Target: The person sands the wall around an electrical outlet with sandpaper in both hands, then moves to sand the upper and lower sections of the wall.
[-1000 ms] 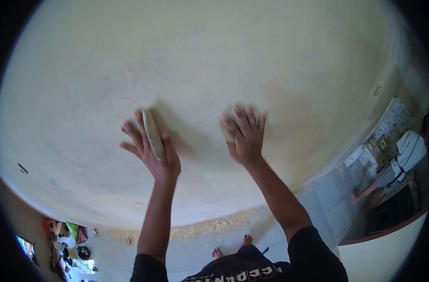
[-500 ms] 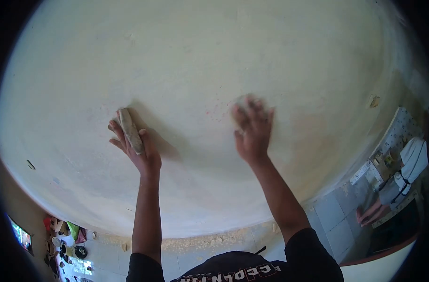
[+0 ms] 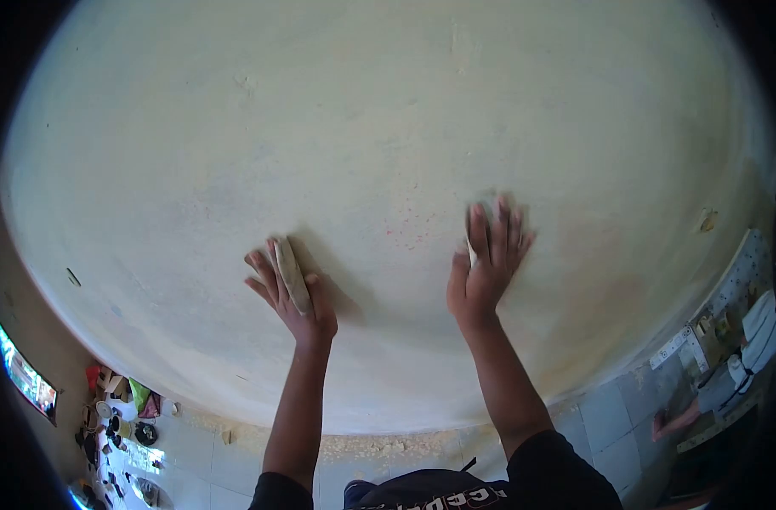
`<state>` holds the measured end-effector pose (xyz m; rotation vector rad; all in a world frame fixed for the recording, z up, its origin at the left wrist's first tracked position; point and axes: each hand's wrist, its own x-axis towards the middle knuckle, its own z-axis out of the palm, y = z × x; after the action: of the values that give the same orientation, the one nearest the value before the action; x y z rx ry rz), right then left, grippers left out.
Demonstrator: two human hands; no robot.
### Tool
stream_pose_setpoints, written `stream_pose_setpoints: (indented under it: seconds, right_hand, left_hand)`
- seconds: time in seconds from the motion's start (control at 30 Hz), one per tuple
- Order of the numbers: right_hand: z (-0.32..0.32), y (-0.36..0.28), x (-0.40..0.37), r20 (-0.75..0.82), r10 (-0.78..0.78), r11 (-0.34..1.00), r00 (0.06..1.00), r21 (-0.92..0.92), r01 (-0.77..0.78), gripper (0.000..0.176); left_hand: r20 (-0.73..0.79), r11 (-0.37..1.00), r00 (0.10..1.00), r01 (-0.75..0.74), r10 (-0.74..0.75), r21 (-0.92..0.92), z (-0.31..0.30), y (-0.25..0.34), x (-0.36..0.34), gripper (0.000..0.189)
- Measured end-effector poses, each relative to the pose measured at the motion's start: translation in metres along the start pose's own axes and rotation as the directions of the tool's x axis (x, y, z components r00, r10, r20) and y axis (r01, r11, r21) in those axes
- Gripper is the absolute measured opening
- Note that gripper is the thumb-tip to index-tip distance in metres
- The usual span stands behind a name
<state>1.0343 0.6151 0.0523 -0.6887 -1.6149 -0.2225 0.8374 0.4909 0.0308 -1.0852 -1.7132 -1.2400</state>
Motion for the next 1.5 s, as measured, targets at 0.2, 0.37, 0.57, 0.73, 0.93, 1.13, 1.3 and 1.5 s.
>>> stream_pose_setpoints:
  seconds: [0.2, 0.37, 0.57, 0.73, 0.93, 1.13, 1.3, 1.5]
  right_hand:
    - [0.020, -0.045, -0.049, 0.197, -0.213, 0.975, 0.957, -0.028, 0.222, 0.052]
    - [0.013, -0.052, 0.019, 0.099, -0.170, 0.982, 0.980, -0.066, 0.177, 0.059]
    - [0.057, -0.092, -0.055, 0.118, -0.206, 0.970, 0.971, -0.107, 0.219, 0.057]
    - [0.026, -0.078, 0.045, 0.001, -0.105, 0.984, 0.995, -0.144, 0.104, 0.058]
    - [0.039, -0.065, -0.012, 0.023, -0.139, 0.974, 0.990, -0.178, 0.141, 0.058]
    - [-0.008, -0.042, 0.096, -0.020, -0.209, 0.953, 0.978, -0.226, 0.199, 0.069]
    - [-0.010, -0.032, 0.046, 0.167, -0.222, 0.946, 0.961, -0.203, 0.254, 0.068]
    - [-0.052, -0.023, 0.139, 0.051, -0.355, 0.909, 0.933, -0.214, 0.358, 0.059]
  left_hand:
    - [0.021, 0.999, 0.999, -0.026, 0.027, -0.030, -0.018, 0.002, 0.029, 0.062]
    - [-0.019, 0.998, 0.998, -0.066, 0.066, -0.001, -0.043, -0.040, 0.064, 0.061]
    - [-0.011, 1.000, 1.000, -0.023, 0.023, 0.017, -0.053, -0.098, 0.045, 0.066]
    - [0.007, 0.988, 0.991, -0.132, 0.133, -0.077, -0.071, -0.067, 0.103, 0.065]
    - [0.112, 0.978, 0.975, -0.197, 0.190, 0.063, -0.054, -0.052, 0.079, 0.066]
    - [-0.051, 0.973, 0.972, -0.230, 0.231, 0.017, -0.054, -0.004, 0.124, 0.055]
    - [0.033, 0.935, 0.952, -0.306, 0.305, 0.179, -0.033, 0.020, 0.083, 0.055]
    - [-0.114, 0.929, 0.935, -0.309, 0.336, 0.203, -0.038, 0.074, 0.146, 0.054]
